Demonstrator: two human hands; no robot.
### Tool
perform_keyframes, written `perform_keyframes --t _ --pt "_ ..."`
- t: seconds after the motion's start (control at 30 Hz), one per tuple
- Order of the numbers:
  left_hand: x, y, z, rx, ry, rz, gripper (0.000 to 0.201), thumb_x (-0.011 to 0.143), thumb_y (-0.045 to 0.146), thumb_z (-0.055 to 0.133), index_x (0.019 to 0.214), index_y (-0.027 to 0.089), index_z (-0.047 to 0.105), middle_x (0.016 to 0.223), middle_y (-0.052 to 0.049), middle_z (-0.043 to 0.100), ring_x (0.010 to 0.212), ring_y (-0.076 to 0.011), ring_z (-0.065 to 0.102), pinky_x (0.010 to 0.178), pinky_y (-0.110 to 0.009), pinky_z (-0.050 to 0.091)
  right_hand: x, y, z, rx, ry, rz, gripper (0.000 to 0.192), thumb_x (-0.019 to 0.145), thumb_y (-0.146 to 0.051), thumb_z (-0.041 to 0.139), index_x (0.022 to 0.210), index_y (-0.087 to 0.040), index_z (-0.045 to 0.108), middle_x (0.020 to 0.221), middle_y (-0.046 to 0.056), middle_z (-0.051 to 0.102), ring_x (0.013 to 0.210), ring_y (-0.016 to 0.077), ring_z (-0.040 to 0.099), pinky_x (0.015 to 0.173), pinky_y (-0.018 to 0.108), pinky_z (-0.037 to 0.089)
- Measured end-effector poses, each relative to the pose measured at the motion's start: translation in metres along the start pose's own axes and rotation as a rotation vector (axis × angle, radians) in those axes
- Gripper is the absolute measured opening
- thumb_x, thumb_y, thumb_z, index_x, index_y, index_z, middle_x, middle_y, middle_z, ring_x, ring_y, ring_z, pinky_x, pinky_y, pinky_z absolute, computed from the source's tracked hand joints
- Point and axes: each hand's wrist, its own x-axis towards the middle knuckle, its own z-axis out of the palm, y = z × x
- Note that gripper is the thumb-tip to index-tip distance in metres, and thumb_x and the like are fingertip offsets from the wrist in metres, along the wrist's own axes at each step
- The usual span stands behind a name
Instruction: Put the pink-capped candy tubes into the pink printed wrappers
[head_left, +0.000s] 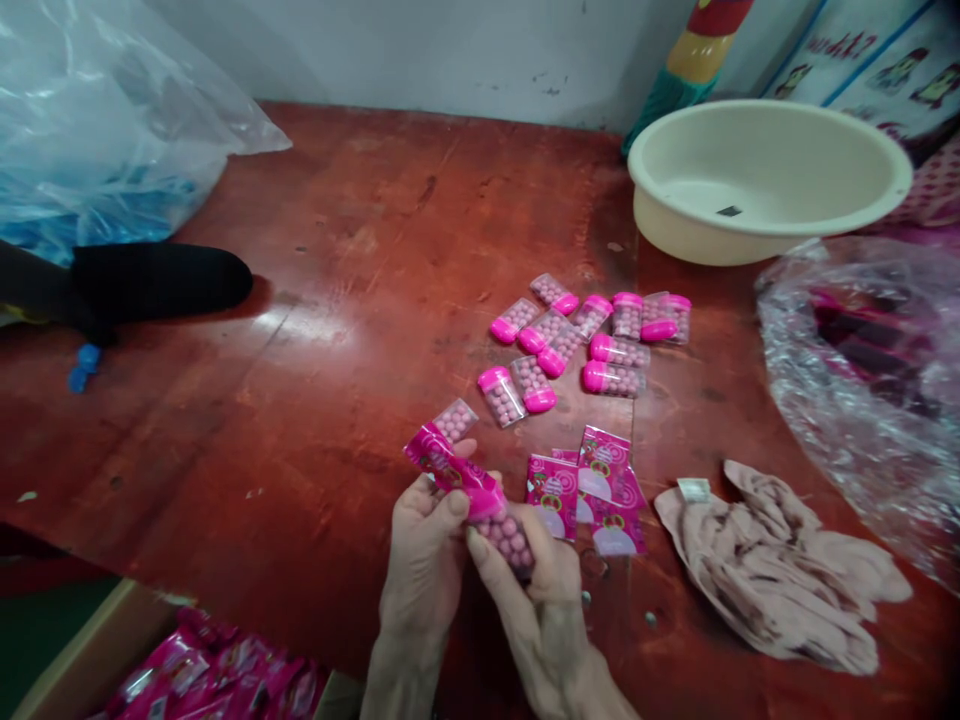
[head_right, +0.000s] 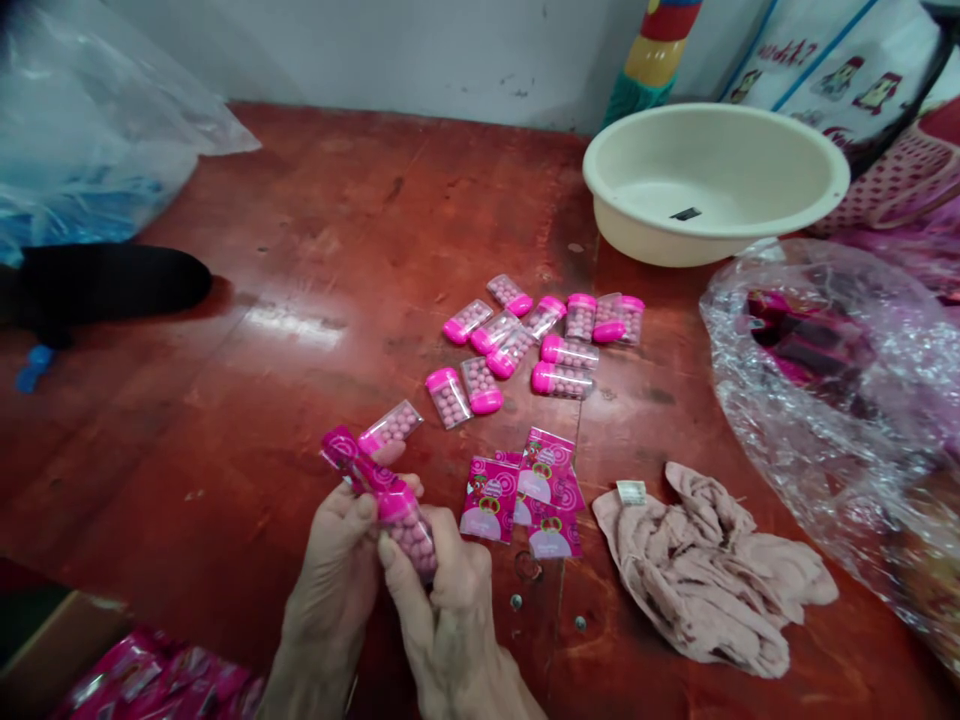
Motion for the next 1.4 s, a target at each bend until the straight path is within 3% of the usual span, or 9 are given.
perform_keyframes --t 0.13,0.33,0.53,0.7,0.8,0.97,1.2,1.3,1.4 --pt "-0.003 -0.006 0.004 -0.043 0.034 -0.124 0.038 0.061 0.033 0.076 0.095 0.017 0.066 0.071 -0.004 0.071 0.069 -0.0197 0.067 0.069 -0.030 0.052 -0.001 0.002 0.004 -0.021 0.031 0.007 0.017 0.084 -0.036 0.054 0.094 -0.024 0.060 0.070 0.001 0.061 0.057 0.0155 0.054 0.051 0.025 0.039" --pt "-0.010 -0.009 0.010 0.006 0.035 -0.165 0.032 0.067 0.041 0.071 0.082 0.014 0.068 0.076 -0.007 0.073 0.072 -0.0181 0.067 0.069 -0.026 0.051 0.007 -0.005 0.007 0.294 -0.081 0.103 0.020 0.085 -0.037 0.053 0.093 -0.019 0.060 0.075 -0.001 0.059 0.066 0.0140 0.055 0.060 0.024 0.043" --pt "-0.010 -0.006 0.012 0.044 -0.111 -0.080 0.044 0.083 0.049 0.047 0.085 0.012 0.070 0.091 -0.013 0.071 0.096 -0.0253 0.062 0.086 -0.035 0.046 0.004 -0.008 0.006 0.311 -0.088 0.084 0.020 0.085 -0.037 0.053 0.094 -0.020 0.061 0.076 0.000 0.059 0.069 0.0153 0.054 0.062 0.025 0.044" --pt "-0.008 -0.007 0.008 0.099 -0.286 -0.054 0.035 0.077 0.045 0.056 0.078 0.013 0.071 0.095 -0.014 0.071 0.105 -0.0317 0.057 0.088 -0.041 0.045 -0.002 0.001 0.004 0.122 0.021 0.039 0.018 0.081 -0.035 0.058 0.091 -0.021 0.061 0.067 -0.001 0.056 0.056 0.0134 0.049 0.052 0.025 0.041" --pt "-0.009 -0.008 0.006 0.065 -0.330 -0.066 0.036 0.071 0.047 0.061 0.082 0.015 0.071 0.095 -0.015 0.071 0.101 -0.0347 0.059 0.084 -0.045 0.046 0.000 0.003 0.001 0.247 -0.025 0.029 0.015 0.081 -0.034 0.059 0.085 -0.020 0.061 0.066 -0.002 0.053 0.056 0.0110 0.046 0.053 0.023 0.039" --pt "-0.009 -0.008 0.007 0.033 -0.331 -0.072 0.042 0.077 0.048 0.054 0.094 0.013 0.071 0.100 -0.016 0.070 0.098 -0.0326 0.061 0.085 -0.042 0.046 0.006 0.000 0.003 0.614 -0.163 0.155 0.019 0.082 -0.037 0.059 0.077 -0.019 0.056 0.059 -0.005 0.042 0.047 0.0071 0.034 0.046 0.021 0.034" --pt "-0.009 -0.003 0.011 0.190 -0.339 -0.071 0.033 0.083 0.033 0.048 0.082 0.012 0.073 0.099 -0.013 0.070 0.101 -0.0293 0.059 0.088 -0.038 0.044 0.003 -0.006 0.003 0.325 -0.059 0.103 0.019 0.083 -0.038 0.056 0.083 -0.020 0.060 0.063 -0.002 0.047 0.055 0.0122 0.042 0.053 0.025 0.039" --pt "-0.011 -0.005 0.011 0.158 -0.329 -0.094 0.036 0.083 0.040 0.050 0.096 0.013 0.070 0.100 -0.013 0.070 0.095 -0.0281 0.062 0.087 -0.038 0.045 0.005 -0.006 0.000 0.342 -0.057 0.062 0.019 0.084 -0.038 0.055 0.079 -0.019 0.058 0.064 -0.003 0.047 0.056 0.0113 0.042 0.052 0.023 0.038" --pt "-0.012 -0.008 0.010 0.085 -0.214 -0.069 0.043 0.080 0.049 0.052 0.101 0.015 0.067 0.099 -0.013 0.070 0.088 -0.0264 0.064 0.082 -0.038 0.047 0.007 -0.006 -0.001 0.354 -0.020 0.062 0.021 0.083 -0.039 0.056 0.077 -0.019 0.057 0.065 -0.003 0.048 0.058 0.0112 0.044 0.053 0.022 0.038"
